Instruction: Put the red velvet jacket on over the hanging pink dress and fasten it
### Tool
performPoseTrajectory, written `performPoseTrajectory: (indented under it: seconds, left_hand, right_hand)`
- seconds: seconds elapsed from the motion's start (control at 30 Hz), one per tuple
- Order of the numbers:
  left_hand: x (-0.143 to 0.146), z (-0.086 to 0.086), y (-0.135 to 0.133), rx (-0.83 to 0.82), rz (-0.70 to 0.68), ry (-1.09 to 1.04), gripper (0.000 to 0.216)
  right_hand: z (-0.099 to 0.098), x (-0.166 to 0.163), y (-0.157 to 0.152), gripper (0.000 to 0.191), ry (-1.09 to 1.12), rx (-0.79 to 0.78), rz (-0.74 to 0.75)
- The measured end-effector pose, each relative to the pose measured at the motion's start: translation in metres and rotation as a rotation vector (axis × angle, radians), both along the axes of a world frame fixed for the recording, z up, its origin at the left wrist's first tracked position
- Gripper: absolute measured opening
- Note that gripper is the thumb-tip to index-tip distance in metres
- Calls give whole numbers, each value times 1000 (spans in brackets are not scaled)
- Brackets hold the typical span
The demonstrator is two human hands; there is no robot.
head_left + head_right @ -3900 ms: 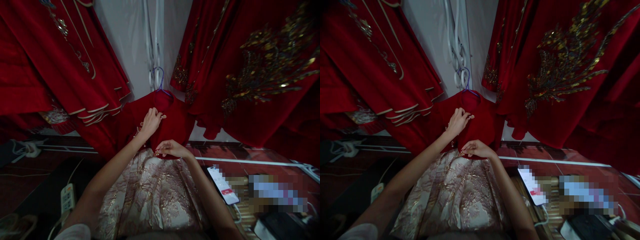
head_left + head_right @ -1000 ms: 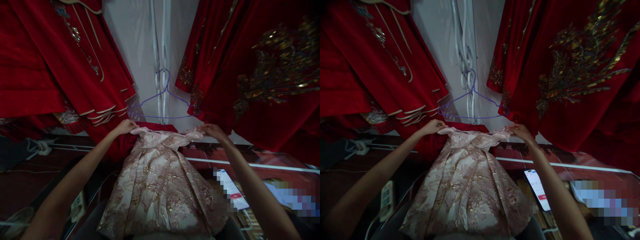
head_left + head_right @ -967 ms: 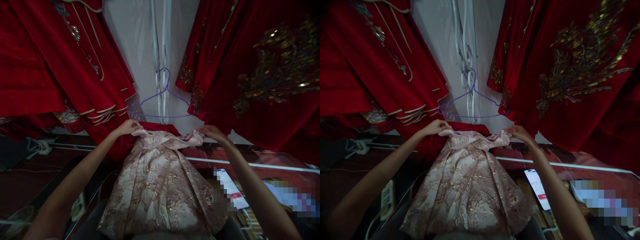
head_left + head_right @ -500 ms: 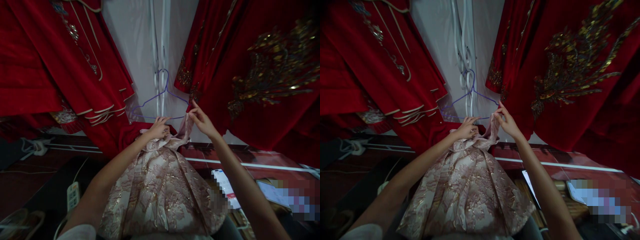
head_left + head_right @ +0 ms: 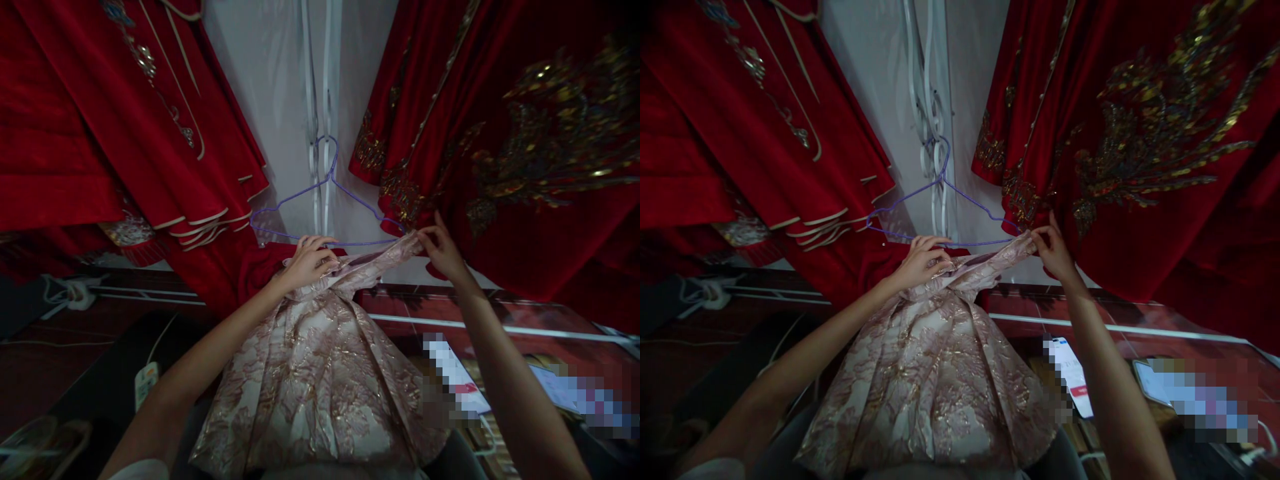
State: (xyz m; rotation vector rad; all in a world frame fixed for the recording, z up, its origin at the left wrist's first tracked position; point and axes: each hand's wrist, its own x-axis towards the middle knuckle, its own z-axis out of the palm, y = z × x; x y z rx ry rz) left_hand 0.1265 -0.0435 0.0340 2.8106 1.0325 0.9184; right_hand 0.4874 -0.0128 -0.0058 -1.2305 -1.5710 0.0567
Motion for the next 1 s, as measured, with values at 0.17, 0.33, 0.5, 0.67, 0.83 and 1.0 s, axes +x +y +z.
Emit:
performPoseTrajectory:
  seconds: [0.17, 0.33, 0.5, 0.67, 0.83, 1.0]
  left_hand:
    - [3, 0, 2, -5, 27, -66, 21]
    - [0, 1, 2, -14, 20, -101, 20]
    - [0, -1, 4, -5, 22, -93, 21]
    - [0, -1, 5, 1, 41, -91, 21]
    - [-1, 2, 4, -55, -8, -75, 23]
    - [4, 1, 7, -92, -22, -92, 22]
  right_hand:
    - [-11, 4, 3, 20, 27, 5, -69]
    - [-12, 6, 6, 20, 28, 21, -76]
    - [-10, 6, 3, 21, 65, 12, -36]
    - [-9, 7, 2, 21, 59, 22, -35]
    - [0, -7, -2, 25, 126, 21, -33]
    - [21, -38, -6, 30, 126, -56, -67]
